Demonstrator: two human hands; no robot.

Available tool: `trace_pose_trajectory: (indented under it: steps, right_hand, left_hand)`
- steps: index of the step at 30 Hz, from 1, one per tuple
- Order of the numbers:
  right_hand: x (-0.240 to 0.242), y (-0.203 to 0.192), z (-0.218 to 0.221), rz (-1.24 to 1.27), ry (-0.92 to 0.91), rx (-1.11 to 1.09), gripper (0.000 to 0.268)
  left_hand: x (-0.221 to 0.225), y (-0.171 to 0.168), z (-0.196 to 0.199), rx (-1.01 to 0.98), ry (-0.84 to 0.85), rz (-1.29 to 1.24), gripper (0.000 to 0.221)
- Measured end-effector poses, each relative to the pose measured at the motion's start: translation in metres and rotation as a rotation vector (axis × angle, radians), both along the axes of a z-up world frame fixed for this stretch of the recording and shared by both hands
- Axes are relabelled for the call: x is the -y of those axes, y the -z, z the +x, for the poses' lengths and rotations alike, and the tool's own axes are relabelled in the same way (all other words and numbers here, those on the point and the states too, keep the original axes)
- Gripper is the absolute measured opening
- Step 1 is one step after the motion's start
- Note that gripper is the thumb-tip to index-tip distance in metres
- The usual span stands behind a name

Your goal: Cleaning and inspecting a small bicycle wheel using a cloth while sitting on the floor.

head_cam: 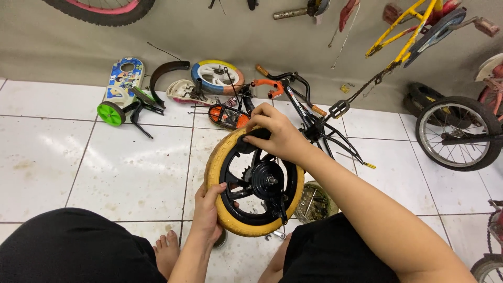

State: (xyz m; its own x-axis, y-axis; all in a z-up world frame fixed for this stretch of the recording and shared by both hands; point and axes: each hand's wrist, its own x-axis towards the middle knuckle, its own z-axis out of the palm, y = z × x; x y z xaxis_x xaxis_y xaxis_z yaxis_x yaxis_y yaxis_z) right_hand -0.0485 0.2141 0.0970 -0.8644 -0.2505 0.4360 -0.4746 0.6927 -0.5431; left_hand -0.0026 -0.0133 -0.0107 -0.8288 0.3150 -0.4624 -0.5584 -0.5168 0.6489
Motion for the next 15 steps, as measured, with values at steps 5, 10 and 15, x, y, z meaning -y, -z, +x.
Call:
trace_pose_trajectory:
  steps: [5, 10, 15]
  right_hand:
    - [-0.011, -0.005, -0.001, 0.044, 0.029, 0.085, 0.031]
    - [-0.029, 0.0, -0.004, 0.101, 0.07, 0.128, 0.031]
    - [-0.055, 0.012, -0.007, 0.04, 0.203, 0.313, 0.034]
  left_hand:
    - [-0.001, -0.005, 0.002, -0.022, 0.007, -0.011, 0.032]
    - [0.002, -0.008, 0.001, -0.041, -0.02, -0.014, 0.035]
    - [0.006, -0.005, 0.0, -0.066, -0.112, 0.025, 0.027]
